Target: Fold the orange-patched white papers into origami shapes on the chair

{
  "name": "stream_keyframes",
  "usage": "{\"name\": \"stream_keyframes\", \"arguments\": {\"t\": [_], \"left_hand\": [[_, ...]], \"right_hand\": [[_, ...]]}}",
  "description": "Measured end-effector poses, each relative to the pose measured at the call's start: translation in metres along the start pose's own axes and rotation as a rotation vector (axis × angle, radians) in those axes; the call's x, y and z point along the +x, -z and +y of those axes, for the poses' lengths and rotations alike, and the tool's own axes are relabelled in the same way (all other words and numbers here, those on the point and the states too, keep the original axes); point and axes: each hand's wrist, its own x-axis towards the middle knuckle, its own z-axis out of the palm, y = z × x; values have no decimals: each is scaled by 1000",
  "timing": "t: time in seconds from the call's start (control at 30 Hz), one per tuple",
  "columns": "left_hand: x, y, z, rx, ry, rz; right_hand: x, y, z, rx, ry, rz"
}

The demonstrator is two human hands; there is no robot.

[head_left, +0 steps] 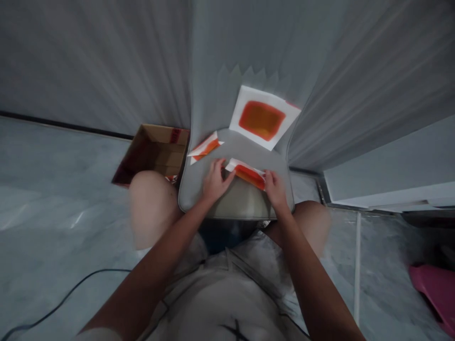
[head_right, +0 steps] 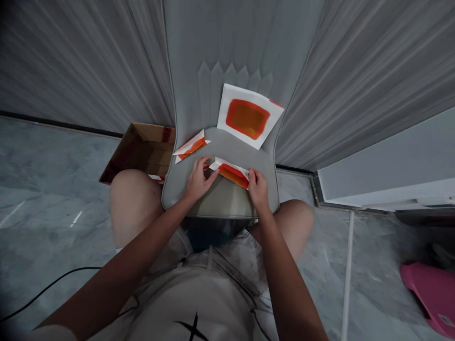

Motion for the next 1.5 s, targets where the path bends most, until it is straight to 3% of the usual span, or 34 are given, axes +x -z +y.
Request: {"name": "stream_keyframes", "arguments": {"t": [0.13,0.27,0.37,0.47,0.6,0.87,1.07,1.3,1.5], "left_hand": [[-3,2,2,30,-57,-14],[-8,2,2,95,-158,15],[-9,1,1,172,-206,-5],[-7,2,1,222,-248,-77],[-5,5,4,262,-284,-147],[-4,7,10,384,-246,-249],[-3,8,13,434,-248,-306],[-12,14,10,361,-392,-334],[-33,27,10,384,-398,-363]], "right_hand": [[-5,8,-12,-119,59,241],[-35,19,-25,-367,428,453],[-64,19,-27,-457,675,351],[-82,11,-22,-488,790,166],[-82,-2,-13,-525,765,43],[-64,-7,-9,-477,605,-2],[-40,-7,9,-467,484,-82],[-27,12,19,-454,638,-258],[-28,21,16,-503,707,-343]]}}
